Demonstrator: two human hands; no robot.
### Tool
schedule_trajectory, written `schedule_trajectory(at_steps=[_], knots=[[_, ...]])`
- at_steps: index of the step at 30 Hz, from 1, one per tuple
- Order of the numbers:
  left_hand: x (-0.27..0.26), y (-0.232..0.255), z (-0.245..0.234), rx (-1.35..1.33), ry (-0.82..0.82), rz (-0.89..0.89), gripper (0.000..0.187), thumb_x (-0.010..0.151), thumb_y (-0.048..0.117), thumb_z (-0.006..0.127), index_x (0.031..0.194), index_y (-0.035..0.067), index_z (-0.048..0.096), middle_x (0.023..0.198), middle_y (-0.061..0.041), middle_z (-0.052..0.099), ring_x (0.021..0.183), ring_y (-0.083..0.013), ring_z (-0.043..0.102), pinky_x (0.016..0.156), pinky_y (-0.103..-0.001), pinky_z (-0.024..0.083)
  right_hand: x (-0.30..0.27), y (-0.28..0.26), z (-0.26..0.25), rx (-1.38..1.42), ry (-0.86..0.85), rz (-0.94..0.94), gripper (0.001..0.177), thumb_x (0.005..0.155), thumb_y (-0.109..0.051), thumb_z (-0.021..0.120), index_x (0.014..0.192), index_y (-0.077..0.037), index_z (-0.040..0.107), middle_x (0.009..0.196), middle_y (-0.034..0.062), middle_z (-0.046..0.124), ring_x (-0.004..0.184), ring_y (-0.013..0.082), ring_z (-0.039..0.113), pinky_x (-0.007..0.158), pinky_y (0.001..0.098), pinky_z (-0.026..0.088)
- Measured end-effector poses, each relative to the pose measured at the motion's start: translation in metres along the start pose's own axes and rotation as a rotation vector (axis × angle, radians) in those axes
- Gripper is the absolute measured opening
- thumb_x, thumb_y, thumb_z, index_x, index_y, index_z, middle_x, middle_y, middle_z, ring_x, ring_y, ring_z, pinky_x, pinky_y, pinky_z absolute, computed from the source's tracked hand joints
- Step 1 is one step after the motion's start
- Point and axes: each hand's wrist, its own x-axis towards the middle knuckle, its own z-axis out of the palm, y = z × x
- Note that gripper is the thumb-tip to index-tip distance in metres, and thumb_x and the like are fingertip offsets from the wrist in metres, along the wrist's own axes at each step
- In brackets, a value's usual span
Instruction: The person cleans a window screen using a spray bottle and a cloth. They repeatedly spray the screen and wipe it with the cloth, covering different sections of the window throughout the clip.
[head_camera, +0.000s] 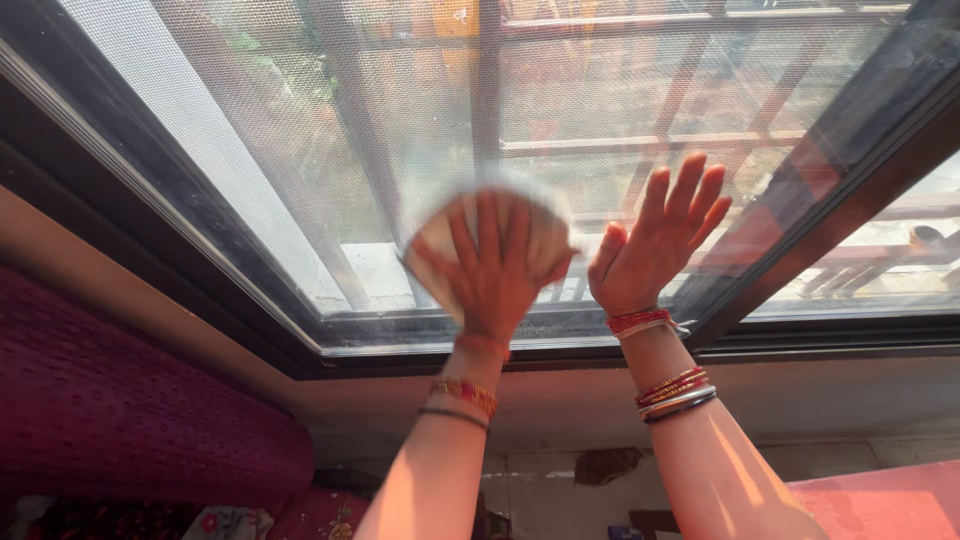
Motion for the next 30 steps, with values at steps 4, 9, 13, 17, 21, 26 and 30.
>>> schedule_trajectory(at_steps=[4,9,13,17,21,26,30], knots=[[-0.133,-0.02,0.037,-0.139,-0.2,-0.017,0.066,0.093,0.073,0.071,0.132,0.021,0.061,0.142,-0.012,0.052,0.13,-0.0437,0.048,0.096,-0.072,0.037,0.0,0.001,-0.001,0.002,0.007,-0.016,0.062,0.117,-0.046,0.024,0.17,-0.015,0.014,0.177,0.0133,0.01,0.162,0.0355,0.005,0.132,0.0538,-0.002],[-0.179,-0.028,0.051,-0.133,-0.285,-0.125,0.074,0.084,0.072,0.07,0.135,0.02,0.061,0.142,-0.018,0.051,0.126,-0.0486,0.045,0.094,-0.072,0.04,0.0,0.0,-0.001,0.009,0.015,-0.008,0.062,0.117,-0.046,0.024,0.17,-0.016,0.014,0.177,0.0134,0.009,0.162,0.0352,0.005,0.131,0.0526,-0.003],[-0.118,-0.004,0.036,-0.068,-0.245,-0.151,0.082,0.076,0.083,0.069,0.127,0.022,0.055,0.137,-0.013,0.047,0.129,-0.0495,0.045,0.092,-0.078,0.033,-0.002,0.0,-0.001,0.001,0.021,0.0,0.062,0.116,-0.047,0.022,0.171,-0.018,0.013,0.178,0.0122,0.009,0.162,0.0345,0.005,0.132,0.0519,-0.003],[-0.061,0.012,0.035,-0.062,0.013,-0.079,0.096,0.065,0.088,0.067,0.137,0.026,0.051,0.149,-0.014,0.04,0.128,-0.05,0.044,0.089,-0.086,0.024,0.0,0.0,0.0,-0.001,0.001,0.004,0.062,0.117,-0.046,0.022,0.171,-0.018,0.012,0.178,0.0125,0.007,0.162,0.0349,0.004,0.132,0.0516,-0.003],[-0.078,0.005,0.046,-0.031,-0.011,0.017,0.09,0.068,0.083,0.073,0.14,0.032,0.053,0.151,-0.009,0.043,0.129,-0.0454,0.045,0.093,-0.073,0.029,-0.001,0.002,0.0,-0.001,-0.002,0.004,0.062,0.117,-0.046,0.021,0.171,-0.018,0.012,0.178,0.0116,0.007,0.163,0.0339,0.003,0.132,0.0513,-0.003],[-0.141,-0.005,0.065,-0.07,-0.234,0.067,0.084,0.078,0.077,0.075,0.148,0.037,0.054,0.156,-0.004,0.045,0.133,-0.0374,0.047,0.098,-0.058,0.037,-0.003,0.002,0.002,-0.006,0.008,0.013,0.063,0.117,-0.048,0.021,0.171,-0.018,0.013,0.178,0.0115,0.007,0.163,0.0328,0.003,0.132,0.0509,-0.004],[-0.163,-0.006,0.052,-0.399,-0.325,-0.01,0.088,0.08,0.077,0.071,0.15,0.028,0.052,0.156,-0.014,0.042,0.134,-0.044,0.045,0.106,-0.062,0.045,-0.001,0.002,0.0,0.001,0.006,0.005,0.063,0.116,-0.049,0.021,0.17,-0.017,0.013,0.177,0.0121,0.008,0.163,0.0333,0.004,0.132,0.0514,-0.003]])
